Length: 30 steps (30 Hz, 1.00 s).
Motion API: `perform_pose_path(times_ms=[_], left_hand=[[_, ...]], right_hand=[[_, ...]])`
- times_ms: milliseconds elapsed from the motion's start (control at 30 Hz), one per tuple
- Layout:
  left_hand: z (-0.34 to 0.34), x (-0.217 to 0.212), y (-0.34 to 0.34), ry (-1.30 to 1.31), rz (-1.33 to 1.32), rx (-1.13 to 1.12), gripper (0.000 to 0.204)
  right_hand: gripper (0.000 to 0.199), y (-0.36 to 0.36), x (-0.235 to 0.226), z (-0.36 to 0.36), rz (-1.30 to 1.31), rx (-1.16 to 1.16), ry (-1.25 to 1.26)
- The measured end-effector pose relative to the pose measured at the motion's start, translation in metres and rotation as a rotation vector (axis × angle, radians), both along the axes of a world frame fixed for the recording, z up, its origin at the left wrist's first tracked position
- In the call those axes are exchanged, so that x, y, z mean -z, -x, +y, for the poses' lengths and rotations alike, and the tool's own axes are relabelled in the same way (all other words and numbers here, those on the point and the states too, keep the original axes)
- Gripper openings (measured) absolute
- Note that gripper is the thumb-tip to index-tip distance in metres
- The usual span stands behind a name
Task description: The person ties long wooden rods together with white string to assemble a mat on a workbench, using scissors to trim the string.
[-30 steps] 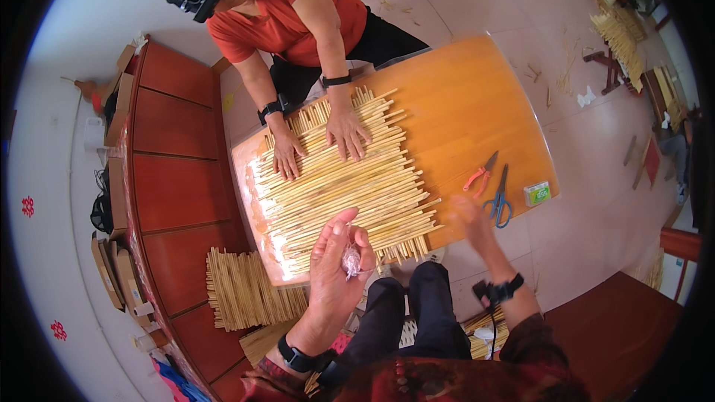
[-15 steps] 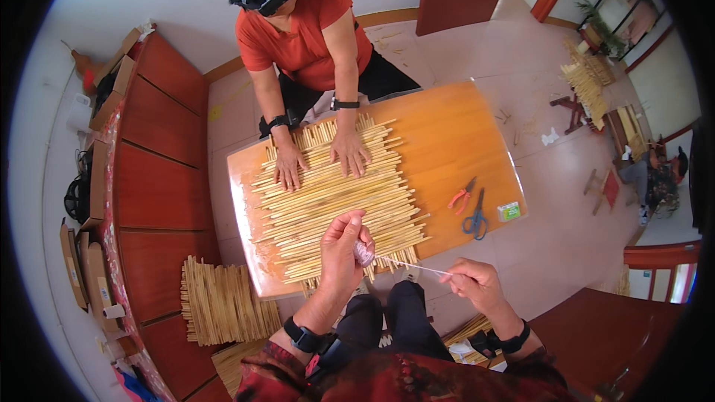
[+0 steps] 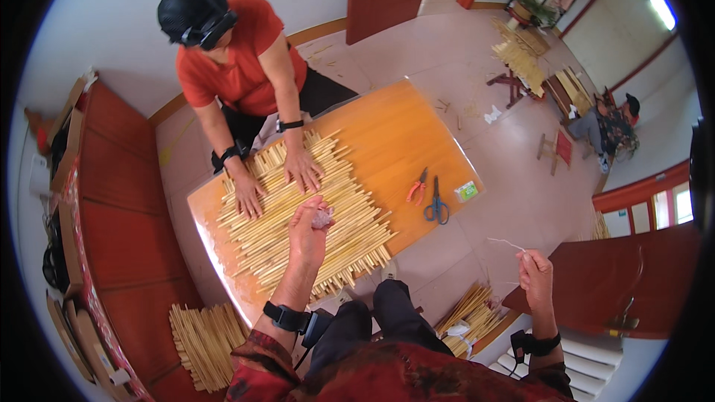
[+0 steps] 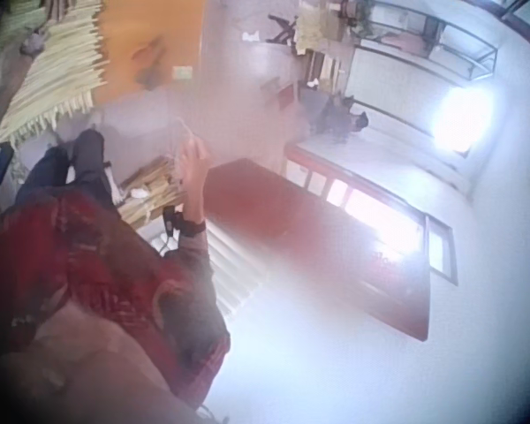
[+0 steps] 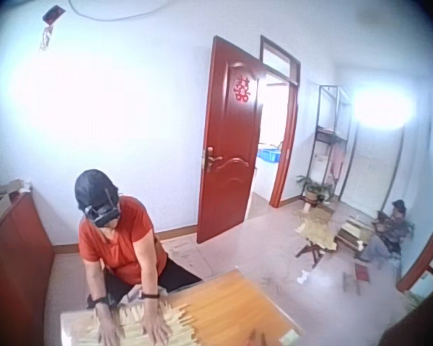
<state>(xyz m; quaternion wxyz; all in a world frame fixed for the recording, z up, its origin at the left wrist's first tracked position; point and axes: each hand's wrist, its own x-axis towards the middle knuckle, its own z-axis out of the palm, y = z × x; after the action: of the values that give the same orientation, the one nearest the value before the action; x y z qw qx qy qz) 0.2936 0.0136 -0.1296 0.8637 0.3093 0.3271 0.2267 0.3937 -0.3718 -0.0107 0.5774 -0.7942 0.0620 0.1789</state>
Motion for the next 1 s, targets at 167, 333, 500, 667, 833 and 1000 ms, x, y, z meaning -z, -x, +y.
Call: perform_pose_path(times_ms=[167, 333, 500, 667, 833, 1000], left_hand=[[-0.015, -0.054, -0.067, -0.053, -0.288, 0.332, 0.026], [-0.044, -0.145, -0.163, -0.143, -0.477, 0.458, 0.029], [-0.065, -0.215, -0.255, -0.343, -0.69, 0.382, 0.032], [-0.083, -0.223, -0.322, -0.435, -0.781, 0.29, 0.034], [-0.109, -0.154, -0.335, -0.382, -0.532, 0.351, 0.03], [-0.109, -0.013, -0.301, -0.39, 0.077, 0.465, 0.026]], right_hand=[[0.016, -0.01, 0.027, -0.021, 0.109, 0.135, 0.014], [0.015, -0.051, 0.084, -0.049, 0.117, 0.111, 0.054], [0.018, -0.117, 0.091, -0.057, 0.101, -0.061, 0.228], [0.017, -0.158, 0.101, -0.064, 0.231, -0.147, 0.133], [0.017, -0.183, 0.116, -0.047, 0.192, -0.32, 0.075], [0.019, -0.197, 0.122, -0.041, 0.158, -0.449, 0.146]])
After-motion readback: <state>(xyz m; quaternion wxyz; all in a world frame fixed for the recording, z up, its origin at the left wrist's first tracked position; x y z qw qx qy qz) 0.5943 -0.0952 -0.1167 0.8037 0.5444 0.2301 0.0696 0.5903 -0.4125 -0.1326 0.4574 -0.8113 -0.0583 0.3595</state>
